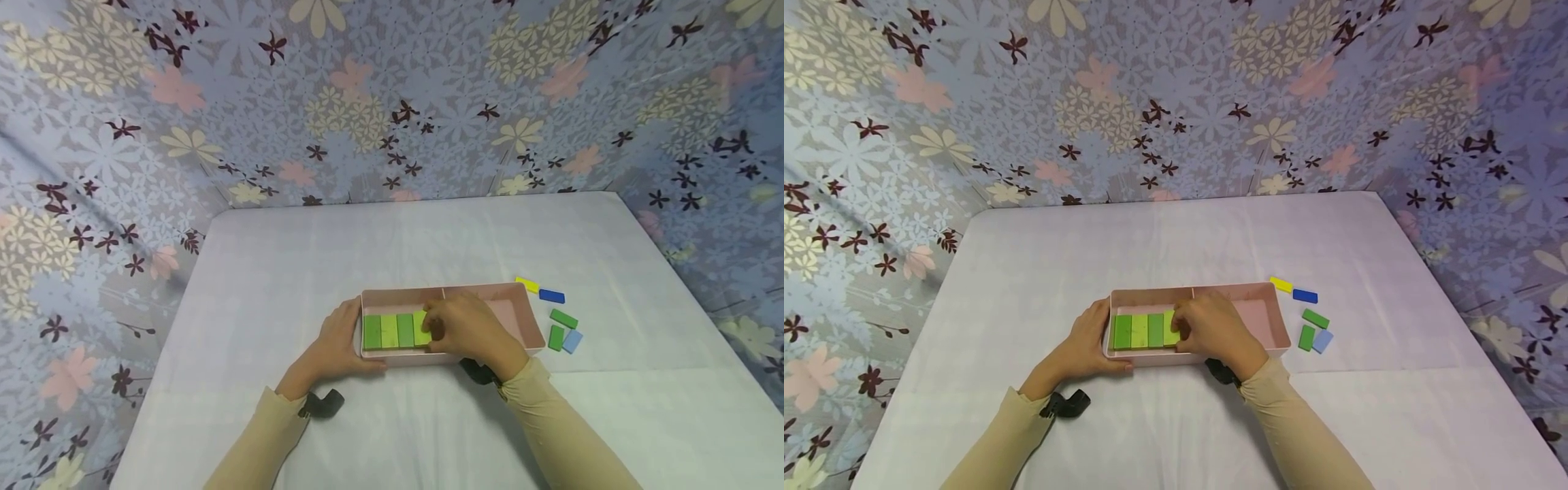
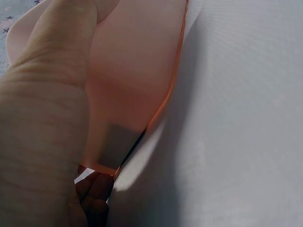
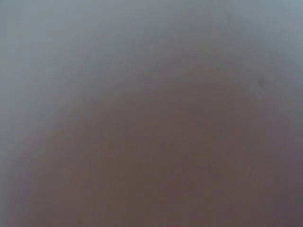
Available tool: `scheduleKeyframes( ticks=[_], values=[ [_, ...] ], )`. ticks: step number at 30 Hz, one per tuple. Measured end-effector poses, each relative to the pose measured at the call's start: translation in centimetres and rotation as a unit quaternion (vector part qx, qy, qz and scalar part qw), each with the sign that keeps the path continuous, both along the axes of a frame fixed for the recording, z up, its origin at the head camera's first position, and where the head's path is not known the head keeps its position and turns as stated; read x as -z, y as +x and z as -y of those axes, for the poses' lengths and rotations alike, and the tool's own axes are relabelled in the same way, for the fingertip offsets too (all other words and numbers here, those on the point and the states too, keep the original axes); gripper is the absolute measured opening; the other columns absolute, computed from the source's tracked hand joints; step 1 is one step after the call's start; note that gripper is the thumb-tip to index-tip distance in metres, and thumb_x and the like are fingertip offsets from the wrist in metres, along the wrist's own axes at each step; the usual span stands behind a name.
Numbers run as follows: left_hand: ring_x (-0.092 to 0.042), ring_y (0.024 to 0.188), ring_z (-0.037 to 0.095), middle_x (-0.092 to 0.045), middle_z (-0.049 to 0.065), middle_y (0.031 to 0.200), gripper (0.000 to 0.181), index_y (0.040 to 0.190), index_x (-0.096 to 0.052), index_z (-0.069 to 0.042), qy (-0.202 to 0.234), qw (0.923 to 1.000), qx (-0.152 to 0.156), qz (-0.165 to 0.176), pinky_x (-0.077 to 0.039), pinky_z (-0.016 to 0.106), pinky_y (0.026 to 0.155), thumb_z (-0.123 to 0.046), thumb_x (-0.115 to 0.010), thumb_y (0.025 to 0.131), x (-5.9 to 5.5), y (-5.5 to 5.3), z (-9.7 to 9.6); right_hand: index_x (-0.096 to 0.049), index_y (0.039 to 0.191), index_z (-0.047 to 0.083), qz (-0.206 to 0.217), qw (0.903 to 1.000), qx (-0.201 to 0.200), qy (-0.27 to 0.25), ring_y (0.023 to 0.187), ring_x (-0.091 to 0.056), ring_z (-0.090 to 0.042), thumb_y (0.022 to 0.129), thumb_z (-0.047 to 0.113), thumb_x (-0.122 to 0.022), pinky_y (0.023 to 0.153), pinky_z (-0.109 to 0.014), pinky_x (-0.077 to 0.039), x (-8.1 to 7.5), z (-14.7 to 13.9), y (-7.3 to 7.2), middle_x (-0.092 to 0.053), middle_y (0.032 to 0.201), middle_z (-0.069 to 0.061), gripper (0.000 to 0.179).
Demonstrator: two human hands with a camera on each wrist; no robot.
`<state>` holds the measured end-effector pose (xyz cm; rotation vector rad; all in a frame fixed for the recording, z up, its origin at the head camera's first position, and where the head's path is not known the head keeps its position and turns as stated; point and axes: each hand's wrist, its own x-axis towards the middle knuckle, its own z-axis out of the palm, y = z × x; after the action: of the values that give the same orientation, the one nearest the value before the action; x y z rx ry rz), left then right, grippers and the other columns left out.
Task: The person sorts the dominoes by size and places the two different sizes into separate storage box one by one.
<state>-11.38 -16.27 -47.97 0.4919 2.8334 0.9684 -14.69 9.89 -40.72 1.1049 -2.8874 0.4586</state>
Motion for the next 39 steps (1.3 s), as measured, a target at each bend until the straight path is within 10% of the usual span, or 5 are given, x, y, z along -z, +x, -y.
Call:
scheduleKeyframes(
  ticks=[39],
  values=[
    [-0.026, 0.13, 0.014, -0.026, -0.008, 0.143, 0.125, 0.146, 0.0, -0.035, 0.01, 1.0, -0.001, 0.002, -0.023, 0.044, 0.107, -0.073, -0.071, 0.05, -0.1, 0.1, 0.0, -0.072, 0.076, 0.024, 0.031, 0.9971, 0.062, 0.033, 0.068, -0.05, -0.006, 0.052, 0.03, -0.085, 0.069, -0.028, -0.04, 0.3, 1.1, 0.5, -0.061, 0.077, 0.016, 0.028]
  ],
)
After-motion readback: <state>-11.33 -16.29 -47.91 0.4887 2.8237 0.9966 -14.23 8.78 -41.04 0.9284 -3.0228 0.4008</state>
